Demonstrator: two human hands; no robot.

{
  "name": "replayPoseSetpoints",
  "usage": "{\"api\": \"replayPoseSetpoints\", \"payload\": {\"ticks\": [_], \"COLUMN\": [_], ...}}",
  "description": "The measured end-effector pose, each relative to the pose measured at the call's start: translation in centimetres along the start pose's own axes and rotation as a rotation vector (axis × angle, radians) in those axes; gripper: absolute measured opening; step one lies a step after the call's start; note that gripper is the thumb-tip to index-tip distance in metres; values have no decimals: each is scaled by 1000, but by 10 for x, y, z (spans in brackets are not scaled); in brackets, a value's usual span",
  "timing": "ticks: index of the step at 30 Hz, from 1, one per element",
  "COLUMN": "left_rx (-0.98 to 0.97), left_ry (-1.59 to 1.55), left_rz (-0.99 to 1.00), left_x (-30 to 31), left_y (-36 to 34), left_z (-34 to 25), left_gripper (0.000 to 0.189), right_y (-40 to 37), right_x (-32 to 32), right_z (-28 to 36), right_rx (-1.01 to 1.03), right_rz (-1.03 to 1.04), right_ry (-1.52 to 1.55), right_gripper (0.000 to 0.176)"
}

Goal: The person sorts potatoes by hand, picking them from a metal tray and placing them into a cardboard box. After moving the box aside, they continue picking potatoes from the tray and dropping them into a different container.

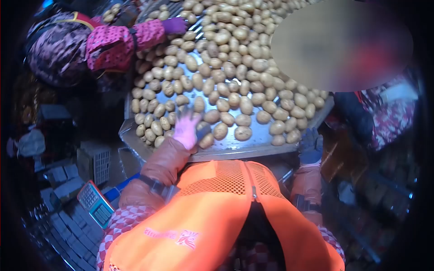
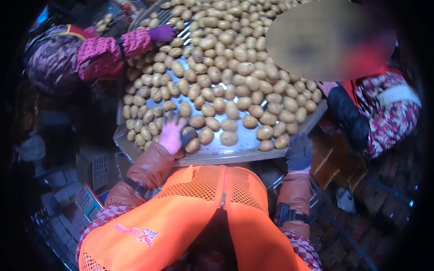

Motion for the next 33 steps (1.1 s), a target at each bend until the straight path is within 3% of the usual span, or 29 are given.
{"api": "replayPoseSetpoints", "payload": {"ticks": [3, 4, 6, 7, 9, 10, 11, 13, 15, 16, 17, 19, 21, 22, 23, 25, 27, 29, 30, 31, 33], "left_rx": [-93, -65, 219, 237, 208, -29, -10, -14, 86, 262, 431, 538, 732, 707, 614, 464, 633, 831, 740, 651, 343], "left_ry": [-207, -201, -275, -281, -138, -34, -41, 13, -59, -94, -126, -139, -99, -97, -137, -262, -464, -484, -383, -281, -129], "left_rz": [-52, -68, -191, -204, -90, 0, -5, -104, -189, -205, -222, -275, -417, -492, -478, -440, -453, -424, -275, -128, -80], "left_x": [30, 25, 7, 9, 15, 8, 9, 15, -1, -1, -1, 3, 23, 36, 46, 54, 81, 97, 99, 100, 59], "left_y": [-44, -51, -63, -65, -59, -59, -61, -64, -76, -83, -91, -100, -100, -87, -63, -5, 37, 67, 79, 81, 85], "left_z": [4, 11, 30, 21, -8, -28, -20, 5, 29, 46, 62, 75, 96, 99, 106, 138, 160, 155, 132, 107, 74], "left_gripper": [55, 55, 54, 54, 51, 50, 50, 49, 47, 47, 48, 51, 54, 48, 48, 46, 55, 61, 70, 78, 77], "right_y": [27, 39, 48, 52, 96, 114, 125, 155, 164, 164, 157, 150, 125, 104, 89, 68, 60, 62, 63, 64, 83], "right_x": [-108, -123, -192, -205, -201, -210, -232, -252, -283, -285, -293, -279, -292, -290, -286, -299, -305, -310, -312, -307, -287], "right_z": [-43, -58, -86, -97, -126, -130, -134, -138, -121, -126, -134, -169, -204, -225, -241, -255, -251, -239, -234, -230, -220], "right_rx": [-146, -208, -412, -490, -256, -84, 111, 82, 628, 612, 620, -54, -225, -339, -243, -272, -418, -456, -498, -505, -566], "right_rz": [174, 115, 13, -27, 268, 402, 541, 574, 543, 350, 360, 430, 652, 776, 844, 1150, 1344, 1288, 1241, 1244, 850], "right_ry": [-265, -416, -648, -714, -811, -1137, -1449, -1462, -1990, -2339, -2336, -2601, -2495, -2687, -2560, -2380, -2097, -1929, -1755, -1765, -1320], "right_gripper": [52, 53, 59, 56, 48, 45, 42, 42, 46, 52, 52, 56, 69, 73, 75, 68, 57, 52, 47, 47, 42]}}
Point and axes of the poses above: each hand's wrist, its own y-axis towards the middle knuckle, its own x-axis out of the back of the hand, z = x × y, the point moved 7 cm from there along y, towards the middle knuckle, and after that the axes turned 10 degrees about z, right-handed, at the moved point
